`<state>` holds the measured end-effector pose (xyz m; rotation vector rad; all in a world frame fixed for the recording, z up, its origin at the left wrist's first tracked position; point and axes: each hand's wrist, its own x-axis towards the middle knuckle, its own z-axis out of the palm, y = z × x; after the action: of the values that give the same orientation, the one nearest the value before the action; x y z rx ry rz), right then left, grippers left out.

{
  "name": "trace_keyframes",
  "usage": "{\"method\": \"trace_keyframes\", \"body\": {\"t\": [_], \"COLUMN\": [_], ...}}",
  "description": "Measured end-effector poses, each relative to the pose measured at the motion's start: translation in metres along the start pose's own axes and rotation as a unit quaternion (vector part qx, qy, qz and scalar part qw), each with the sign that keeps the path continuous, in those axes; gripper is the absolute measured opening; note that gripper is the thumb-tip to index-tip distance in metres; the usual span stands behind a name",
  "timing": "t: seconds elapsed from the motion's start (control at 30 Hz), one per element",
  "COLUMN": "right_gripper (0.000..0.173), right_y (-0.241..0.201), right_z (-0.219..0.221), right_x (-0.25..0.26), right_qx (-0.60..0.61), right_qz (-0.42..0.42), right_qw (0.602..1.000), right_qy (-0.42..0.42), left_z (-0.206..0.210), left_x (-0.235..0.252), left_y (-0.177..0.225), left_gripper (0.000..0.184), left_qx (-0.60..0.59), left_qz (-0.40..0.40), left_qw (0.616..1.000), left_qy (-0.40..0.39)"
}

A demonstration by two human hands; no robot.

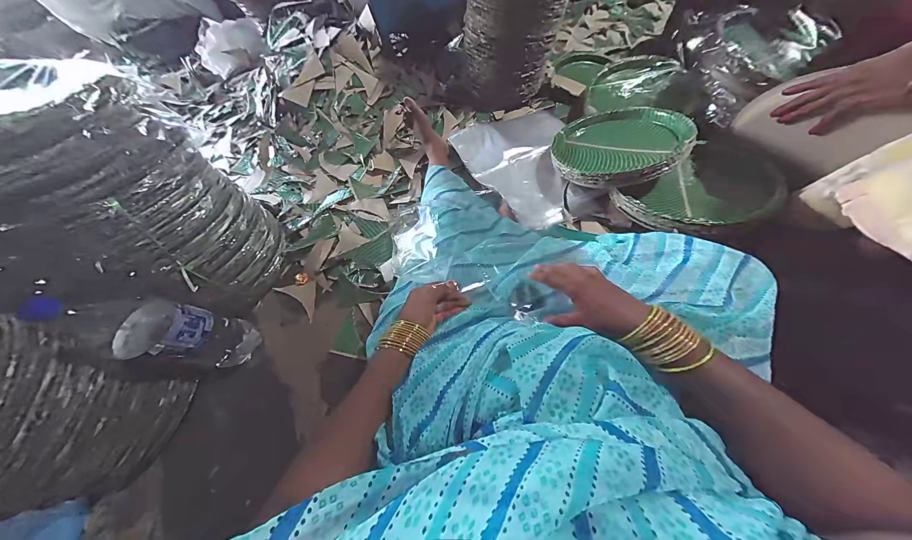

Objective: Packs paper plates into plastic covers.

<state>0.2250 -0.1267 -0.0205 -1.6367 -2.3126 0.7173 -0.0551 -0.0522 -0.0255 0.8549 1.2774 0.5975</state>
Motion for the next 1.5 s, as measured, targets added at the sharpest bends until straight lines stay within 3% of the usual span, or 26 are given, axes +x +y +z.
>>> {"method": "trace_keyframes", "body": {"t": [0.1, 0.2, 0.33, 0.47, 0.53, 0.6, 0.67, 0.73, 0.83, 1.0, 1.13, 1.27, 1.37, 1.4, 1.5], "right_gripper": [0.029, 0.025, 0.026, 0.076, 0.087, 0.076, 0.052, 0.043, 0.032, 0.033, 0.029, 0.031, 0.027, 0.024, 0.016], "right_y": [0.020, 0.035, 0.024, -0.005, -0.014, -0.009, 0.003, 0.007, 0.014, 0.017, 0.018, 0.006, -0.011, -0.019, -0.046], "right_z": [0.020, 0.018, 0.010, 0.029, 0.037, 0.039, 0.041, 0.039, 0.042, 0.041, 0.045, 0.012, -0.046, -0.067, -0.121], "right_x": [0.004, 0.004, 0.010, 0.027, 0.038, 0.049, 0.054, 0.052, 0.046, 0.040, 0.038, 0.027, 0.002, -0.011, -0.056], "right_qx": [-0.044, -0.047, -0.014, -0.009, -0.008, 0.001, 0.001, -0.001, -0.006, 0.009, 0.019, 0.089, 0.163, 0.190, 0.290], "right_qz": [-0.010, 0.005, -0.027, -0.067, -0.044, -0.003, 0.021, 0.030, -0.006, -0.016, -0.043, -0.053, -0.083, -0.101, -0.158], "right_qw": [0.998, 0.987, 0.970, 0.985, 0.997, 1.000, 0.998, 0.997, 0.999, 1.000, 0.998, 0.975, 0.948, 0.938, 0.907], "right_qy": [0.047, 0.151, 0.240, 0.157, 0.071, -0.014, -0.052, -0.077, -0.038, 0.015, 0.051, 0.197, 0.262, 0.271, 0.262], "left_z": [-0.006, -0.016, -0.014, 0.011, 0.022, 0.028, 0.029, 0.027, 0.018, 0.011, 0.011, 0.000, -0.008, -0.013, -0.027], "left_x": [0.001, 0.006, 0.006, 0.006, 0.007, 0.010, 0.014, 0.018, 0.026, 0.035, 0.033, 0.027, -0.007, -0.019, -0.054], "left_y": [-0.003, -0.004, 0.011, 0.023, 0.028, 0.030, 0.030, 0.026, 0.013, -0.002, 0.002, 0.015, 0.044, 0.052, 0.070], "left_gripper": [0.033, 0.032, 0.033, 0.021, 0.018, 0.015, 0.019, 0.024, 0.029, 0.018, 0.032, 0.050, 0.080, 0.082, 0.033], "left_qx": [-0.105, -0.190, -0.208, -0.200, -0.191, -0.176, -0.169, -0.172, -0.206, -0.262, -0.272, -0.262, -0.144, -0.093, 0.082], "left_qz": [0.004, 0.028, 0.043, 0.063, 0.069, 0.066, 0.060, 0.051, 0.037, 0.077, 0.089, 0.174, 0.316, 0.384, 0.568], "left_qw": [0.993, 0.977, 0.974, 0.975, 0.975, 0.976, 0.977, 0.976, 0.968, 0.949, 0.940, 0.927, 0.923, 0.909, 0.814], "left_qy": [0.050, 0.095, 0.074, 0.074, 0.094, 0.107, 0.115, 0.128, 0.136, 0.158, 0.188, 0.204, 0.164, 0.132, 0.086]}}
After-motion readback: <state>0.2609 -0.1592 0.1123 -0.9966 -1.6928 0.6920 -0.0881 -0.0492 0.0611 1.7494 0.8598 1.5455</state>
